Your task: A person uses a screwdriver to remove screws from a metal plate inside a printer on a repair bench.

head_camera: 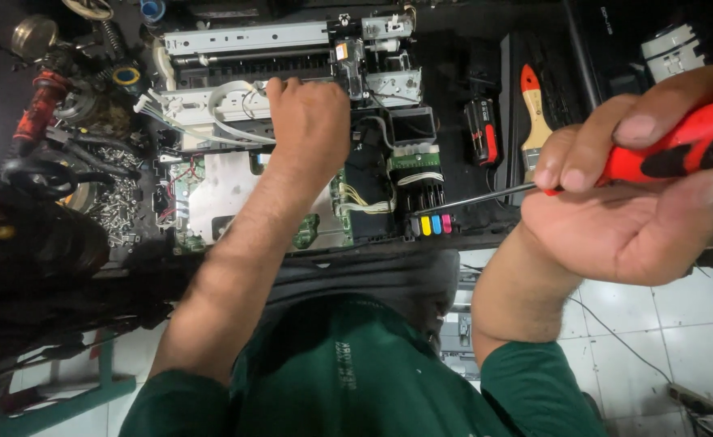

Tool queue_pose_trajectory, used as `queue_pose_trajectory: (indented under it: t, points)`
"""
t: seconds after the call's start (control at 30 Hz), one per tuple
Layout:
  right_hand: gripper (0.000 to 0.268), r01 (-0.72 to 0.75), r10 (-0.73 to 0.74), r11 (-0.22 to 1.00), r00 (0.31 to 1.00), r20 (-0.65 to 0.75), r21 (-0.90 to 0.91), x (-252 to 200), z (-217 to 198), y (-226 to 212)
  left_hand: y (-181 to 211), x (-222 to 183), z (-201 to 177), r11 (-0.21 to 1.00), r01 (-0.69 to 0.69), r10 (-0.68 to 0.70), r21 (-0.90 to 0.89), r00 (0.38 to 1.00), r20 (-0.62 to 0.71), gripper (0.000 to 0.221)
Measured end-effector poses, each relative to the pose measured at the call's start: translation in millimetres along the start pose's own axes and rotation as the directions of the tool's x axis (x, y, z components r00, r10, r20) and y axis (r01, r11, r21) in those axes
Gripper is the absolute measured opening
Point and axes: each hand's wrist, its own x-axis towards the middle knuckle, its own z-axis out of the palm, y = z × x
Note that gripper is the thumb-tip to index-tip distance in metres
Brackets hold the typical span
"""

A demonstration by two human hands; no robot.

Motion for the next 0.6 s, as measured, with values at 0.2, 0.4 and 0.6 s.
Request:
queue_pose_trajectory:
  t: [0.2,0.4,0.6]
  points:
    - [0.031,0.036,-0.035,0.999,0.998,0.044,-0.022,1.3,1.8,0.4,8.9,4.9,14.2,0.995,0.071,-0.061,0.066,0.989,-0.134,0.018]
    - [0.033,0.029,-0.028,0.999,1.0,0.013,-0.03,1.6,8.6,0.1,10.5,5.1,13.3,0.988,0.121,-0.113,0.097,0.99,-0.082,0.013]
    - [0.035,-0.017,0.017,1.0,0.999,0.041,0.005,2.3,5.0,2.0,10.4,7.8,21.0,0.987,0.098,-0.087,0.125,0.992,-0.091,0.02]
